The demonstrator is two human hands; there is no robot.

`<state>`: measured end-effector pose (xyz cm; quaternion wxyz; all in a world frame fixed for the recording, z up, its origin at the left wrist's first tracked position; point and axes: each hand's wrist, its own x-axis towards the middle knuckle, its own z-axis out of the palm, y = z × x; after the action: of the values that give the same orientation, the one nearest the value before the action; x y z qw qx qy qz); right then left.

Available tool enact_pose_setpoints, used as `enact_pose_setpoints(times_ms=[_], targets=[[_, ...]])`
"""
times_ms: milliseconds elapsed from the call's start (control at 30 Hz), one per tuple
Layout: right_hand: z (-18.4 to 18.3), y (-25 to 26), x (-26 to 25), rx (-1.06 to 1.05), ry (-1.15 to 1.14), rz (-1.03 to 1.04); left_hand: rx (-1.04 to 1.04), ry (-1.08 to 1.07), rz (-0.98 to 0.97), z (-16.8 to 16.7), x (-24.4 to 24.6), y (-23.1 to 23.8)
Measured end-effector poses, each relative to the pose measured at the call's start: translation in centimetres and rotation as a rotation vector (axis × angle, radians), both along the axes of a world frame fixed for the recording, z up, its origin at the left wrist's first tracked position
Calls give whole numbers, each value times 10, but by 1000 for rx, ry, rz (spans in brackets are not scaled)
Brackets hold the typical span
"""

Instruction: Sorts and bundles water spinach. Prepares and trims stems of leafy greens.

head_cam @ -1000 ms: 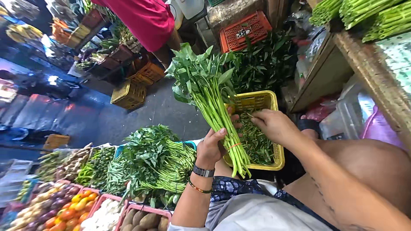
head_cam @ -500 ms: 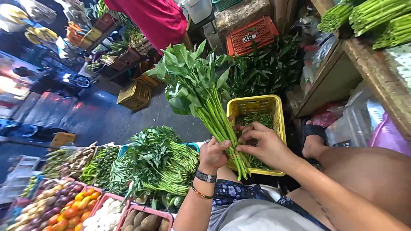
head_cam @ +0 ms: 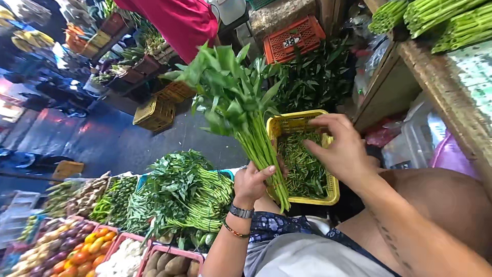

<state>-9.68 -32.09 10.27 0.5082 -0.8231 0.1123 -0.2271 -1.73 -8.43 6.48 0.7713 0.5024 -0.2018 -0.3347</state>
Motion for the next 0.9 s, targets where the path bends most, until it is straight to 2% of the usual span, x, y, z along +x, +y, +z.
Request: enact_pose_setpoints(times_ms=[100,200,333,433,533,667,767,900], targets=[[-5,24,0,83,85,196,163,-96,206,8,-5,-13],[-13,47,-1,-49,153,396,241,-146,320,7,-10,-21],[-13,46,-4,-237,138,401,285,-177,428,-2,-10,-26],[8,39,-12,-209,318,470,336,-129,489,3,-4,-27],[10,45,-10,-253,479,574,319,-98,504,8,-1,-30],[3,48,-9,-318,457,682,338,-67,510,13,-7,-33],[-1,34,-4,-178,535,728,397,-117,508,13,-11,-31],[-16,29,13,260,569,574,417,-162,484,18,-17,-28]])
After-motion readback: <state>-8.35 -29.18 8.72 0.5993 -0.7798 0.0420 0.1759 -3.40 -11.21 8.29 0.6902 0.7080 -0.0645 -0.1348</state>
